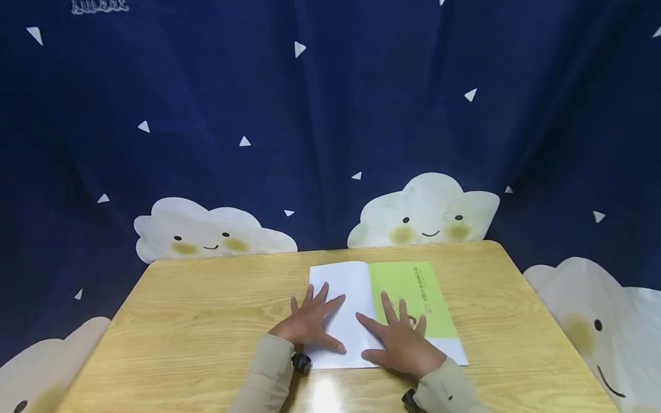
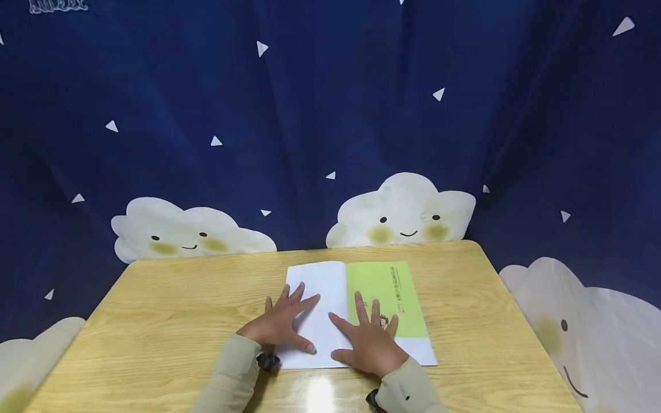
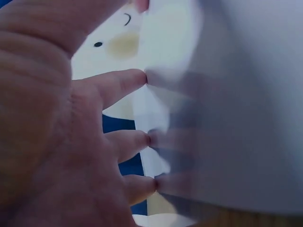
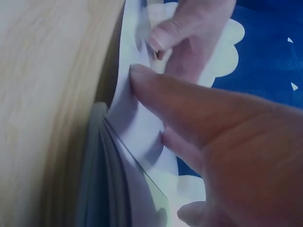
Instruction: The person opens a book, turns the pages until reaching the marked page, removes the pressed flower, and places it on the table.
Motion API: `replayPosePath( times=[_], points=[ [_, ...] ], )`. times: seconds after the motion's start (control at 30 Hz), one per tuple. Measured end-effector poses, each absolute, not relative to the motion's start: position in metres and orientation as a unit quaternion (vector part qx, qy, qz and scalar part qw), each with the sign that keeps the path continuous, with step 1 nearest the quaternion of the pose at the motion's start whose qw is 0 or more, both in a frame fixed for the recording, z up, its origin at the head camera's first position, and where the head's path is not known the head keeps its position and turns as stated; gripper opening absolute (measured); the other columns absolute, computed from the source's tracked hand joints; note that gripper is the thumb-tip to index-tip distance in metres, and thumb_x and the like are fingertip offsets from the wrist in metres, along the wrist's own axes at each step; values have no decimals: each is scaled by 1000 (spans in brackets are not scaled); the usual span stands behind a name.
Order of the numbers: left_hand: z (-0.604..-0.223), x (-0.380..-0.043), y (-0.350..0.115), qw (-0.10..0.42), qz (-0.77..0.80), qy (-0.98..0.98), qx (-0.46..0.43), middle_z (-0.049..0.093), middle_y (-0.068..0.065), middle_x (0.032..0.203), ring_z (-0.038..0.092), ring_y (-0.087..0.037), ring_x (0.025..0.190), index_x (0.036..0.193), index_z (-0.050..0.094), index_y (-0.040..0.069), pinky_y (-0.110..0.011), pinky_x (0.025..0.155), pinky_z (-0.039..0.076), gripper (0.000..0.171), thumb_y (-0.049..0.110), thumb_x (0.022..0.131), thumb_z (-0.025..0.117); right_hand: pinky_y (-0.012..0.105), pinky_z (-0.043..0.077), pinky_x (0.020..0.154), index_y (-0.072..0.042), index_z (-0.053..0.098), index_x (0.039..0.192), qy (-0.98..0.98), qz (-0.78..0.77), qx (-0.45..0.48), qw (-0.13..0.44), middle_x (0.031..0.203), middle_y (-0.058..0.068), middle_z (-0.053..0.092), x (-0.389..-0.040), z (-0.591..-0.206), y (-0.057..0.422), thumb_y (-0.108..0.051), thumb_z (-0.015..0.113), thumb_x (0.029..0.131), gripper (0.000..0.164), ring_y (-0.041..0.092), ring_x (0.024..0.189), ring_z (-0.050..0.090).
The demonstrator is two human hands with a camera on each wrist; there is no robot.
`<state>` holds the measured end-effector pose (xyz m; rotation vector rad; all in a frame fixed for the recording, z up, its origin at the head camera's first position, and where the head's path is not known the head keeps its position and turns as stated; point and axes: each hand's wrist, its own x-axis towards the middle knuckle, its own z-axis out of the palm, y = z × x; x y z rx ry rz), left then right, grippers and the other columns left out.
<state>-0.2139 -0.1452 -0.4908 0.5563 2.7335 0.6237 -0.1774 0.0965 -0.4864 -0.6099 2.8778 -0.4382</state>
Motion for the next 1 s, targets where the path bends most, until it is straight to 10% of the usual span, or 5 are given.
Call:
replayPosePath(
  times=[1.0],
  points=[
    [-494, -213, -140, 127, 231, 946, 189, 9, -17, 160, -5, -49, 143, 151, 33, 26, -77, 99, -7, 108, 51, 60, 86, 80, 9, 96, -9, 26, 153, 969, -211, -83, 98, 152, 35, 15, -200, -459, 185, -74, 58, 77, 105, 59, 136, 11]
  ],
)
